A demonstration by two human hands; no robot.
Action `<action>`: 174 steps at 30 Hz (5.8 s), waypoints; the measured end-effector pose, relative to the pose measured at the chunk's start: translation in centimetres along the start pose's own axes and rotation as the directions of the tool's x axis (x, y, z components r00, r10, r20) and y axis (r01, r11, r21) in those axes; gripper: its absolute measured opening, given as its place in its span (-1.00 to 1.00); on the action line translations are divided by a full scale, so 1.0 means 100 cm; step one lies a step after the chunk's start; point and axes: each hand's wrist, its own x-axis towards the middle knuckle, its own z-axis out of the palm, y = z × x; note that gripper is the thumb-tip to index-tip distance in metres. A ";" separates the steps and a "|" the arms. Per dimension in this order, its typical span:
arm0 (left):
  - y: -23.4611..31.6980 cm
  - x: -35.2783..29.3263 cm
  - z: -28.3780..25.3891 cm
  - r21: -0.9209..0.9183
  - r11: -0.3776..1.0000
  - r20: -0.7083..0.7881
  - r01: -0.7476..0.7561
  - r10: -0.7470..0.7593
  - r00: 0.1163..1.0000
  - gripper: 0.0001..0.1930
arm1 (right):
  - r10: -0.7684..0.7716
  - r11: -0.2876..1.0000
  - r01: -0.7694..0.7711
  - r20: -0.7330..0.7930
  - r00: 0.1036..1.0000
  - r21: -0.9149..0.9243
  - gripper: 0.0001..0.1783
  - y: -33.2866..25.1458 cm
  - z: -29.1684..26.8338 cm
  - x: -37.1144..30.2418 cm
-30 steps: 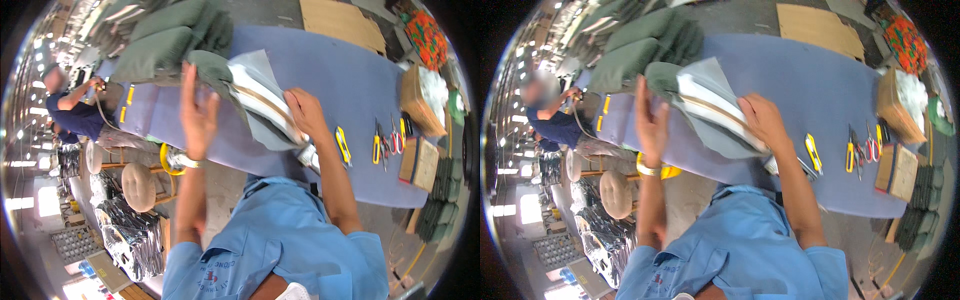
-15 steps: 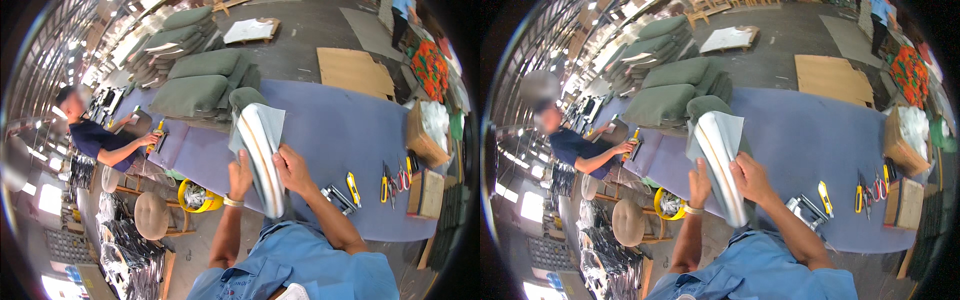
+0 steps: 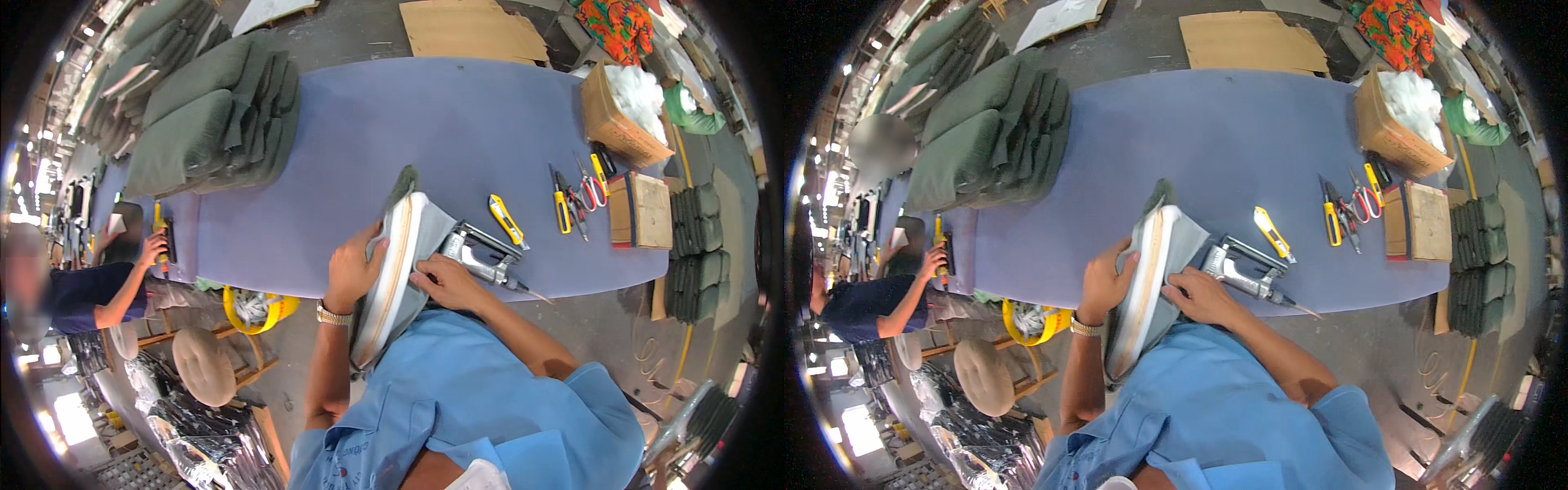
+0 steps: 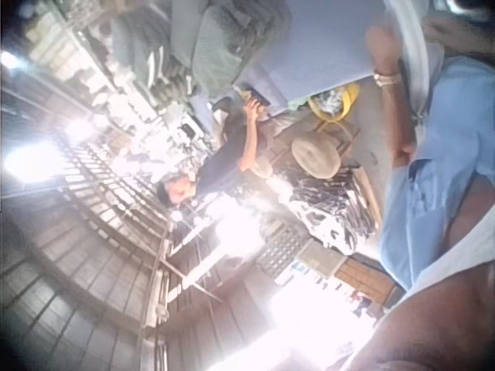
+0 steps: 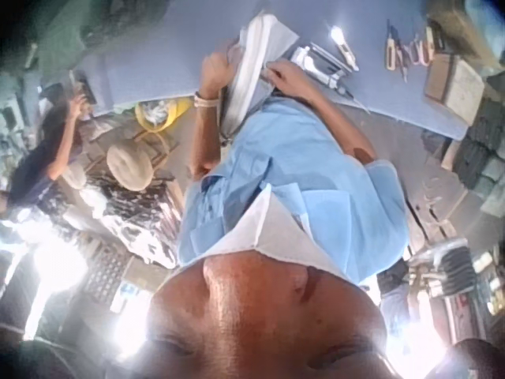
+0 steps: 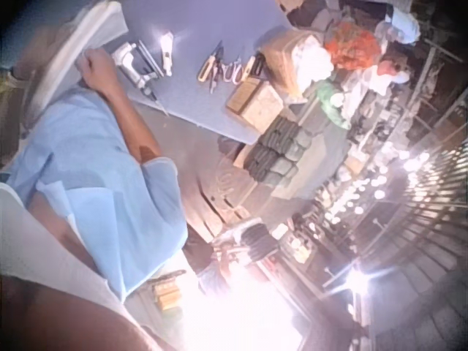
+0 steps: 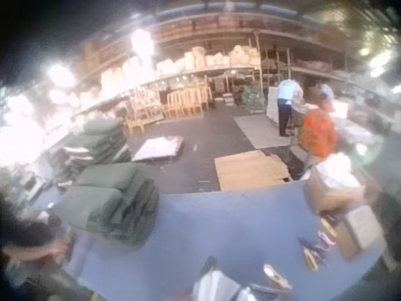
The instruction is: The person wraps green fabric around a cushion core, folds the edges, and secures them using a staple gun. They repeatedly trim excess fabric with a utility knife and reposition the cushion to finish the assembly.
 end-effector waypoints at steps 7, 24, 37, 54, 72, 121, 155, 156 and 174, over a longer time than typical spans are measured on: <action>0.029 0.069 0.029 -0.049 0.984 -0.239 -0.173 0.156 0.958 -0.67 | 0.023 0.998 -0.019 0.074 0.997 -0.064 -0.65 0.007 -0.008 0.002; 0.027 0.077 0.045 -0.243 0.970 -0.350 -0.027 -0.062 0.935 -0.76 | 0.466 0.672 -0.676 -0.537 0.703 -0.302 -0.48 0.184 -0.097 -0.021; 0.021 0.069 0.048 -0.171 0.982 -0.351 -0.083 0.018 0.936 -0.70 | 0.514 0.791 -0.029 -0.637 0.574 0.612 -0.71 0.101 -0.122 0.002; 0.031 0.080 0.058 -0.055 0.975 -0.301 -0.214 0.188 0.935 -0.82 | 0.200 0.727 0.376 -0.701 0.684 0.575 -0.60 0.006 -0.039 0.039; 0.016 0.080 0.061 -0.406 0.907 -0.267 -0.113 0.001 0.964 -0.94 | -0.101 0.975 0.212 -0.724 0.682 0.064 -0.53 -0.003 -0.025 0.053; 0.007 0.077 0.049 -0.679 0.734 -0.242 0.021 -0.250 0.938 -0.78 | -0.080 0.985 0.167 -0.754 0.652 0.040 -0.52 -0.007 -0.045 0.032; 0.020 0.066 0.074 -0.421 0.905 -0.318 -0.057 -0.088 0.944 -0.88 | 0.503 0.766 -0.324 -0.202 0.841 0.556 -0.53 -0.024 -0.065 0.037; 0.018 0.066 0.074 -0.422 0.904 -0.316 -0.066 -0.079 0.945 -0.88 | 0.514 0.747 -0.340 -0.173 0.840 0.572 -0.53 -0.026 -0.064 0.039; 0.028 0.086 0.062 -0.307 0.951 -0.180 0.037 -0.096 0.979 -0.78 | 0.434 0.878 -0.365 -0.195 0.879 0.309 -0.64 -0.013 -0.047 0.072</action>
